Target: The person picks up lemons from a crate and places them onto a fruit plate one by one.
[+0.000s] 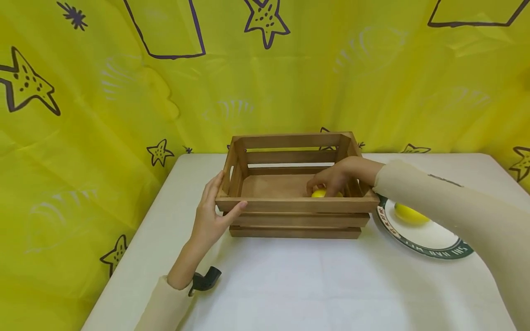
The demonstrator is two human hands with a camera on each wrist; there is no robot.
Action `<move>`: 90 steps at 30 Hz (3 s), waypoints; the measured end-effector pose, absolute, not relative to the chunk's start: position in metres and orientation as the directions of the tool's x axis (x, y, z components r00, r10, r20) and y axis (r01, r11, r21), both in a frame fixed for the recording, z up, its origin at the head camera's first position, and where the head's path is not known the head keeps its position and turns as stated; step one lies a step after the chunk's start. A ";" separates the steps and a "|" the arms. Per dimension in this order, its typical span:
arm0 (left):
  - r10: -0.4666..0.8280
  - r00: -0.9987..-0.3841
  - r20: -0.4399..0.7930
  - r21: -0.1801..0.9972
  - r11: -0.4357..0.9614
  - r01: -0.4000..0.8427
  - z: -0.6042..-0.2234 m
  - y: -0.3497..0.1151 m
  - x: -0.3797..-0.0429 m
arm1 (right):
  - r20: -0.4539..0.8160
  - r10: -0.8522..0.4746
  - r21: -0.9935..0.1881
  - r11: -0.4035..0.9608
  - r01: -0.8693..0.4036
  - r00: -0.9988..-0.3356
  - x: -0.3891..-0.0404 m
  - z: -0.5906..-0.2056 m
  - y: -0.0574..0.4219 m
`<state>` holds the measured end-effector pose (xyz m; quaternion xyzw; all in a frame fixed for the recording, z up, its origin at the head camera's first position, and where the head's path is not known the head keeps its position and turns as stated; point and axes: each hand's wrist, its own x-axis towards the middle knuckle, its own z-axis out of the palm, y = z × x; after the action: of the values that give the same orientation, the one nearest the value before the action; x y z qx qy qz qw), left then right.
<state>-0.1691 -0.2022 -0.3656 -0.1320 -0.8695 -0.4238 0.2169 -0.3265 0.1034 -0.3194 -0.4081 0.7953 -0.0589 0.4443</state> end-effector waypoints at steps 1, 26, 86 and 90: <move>0.046 -0.872 0.487 0.681 0.605 0.412 -0.366 -0.202 -0.169 | -0.651 -0.709 -0.467 0.657 -0.592 -0.272 -0.327 -0.320 0.104; 0.055 -0.868 0.494 0.675 0.605 0.422 -0.368 -0.202 -0.171 | -0.325 -0.850 -0.539 0.527 -0.657 -0.415 -0.317 -0.317 0.108; 0.035 -0.864 0.502 0.671 0.614 0.415 -0.368 -0.201 -0.170 | 0.362 -0.433 -0.643 0.524 -0.558 -0.825 -0.222 -0.286 0.197; 0.020 -0.866 0.499 0.674 0.619 0.403 -0.369 -0.202 -0.169 | 0.344 -0.380 -0.656 0.557 -0.510 -0.858 -0.218 -0.293 0.212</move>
<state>-0.1688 -0.2019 -0.3686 -0.1216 -0.8704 -0.4189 0.2283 -0.2175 0.2117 -0.2925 -0.2533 0.8785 -0.3969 -0.0816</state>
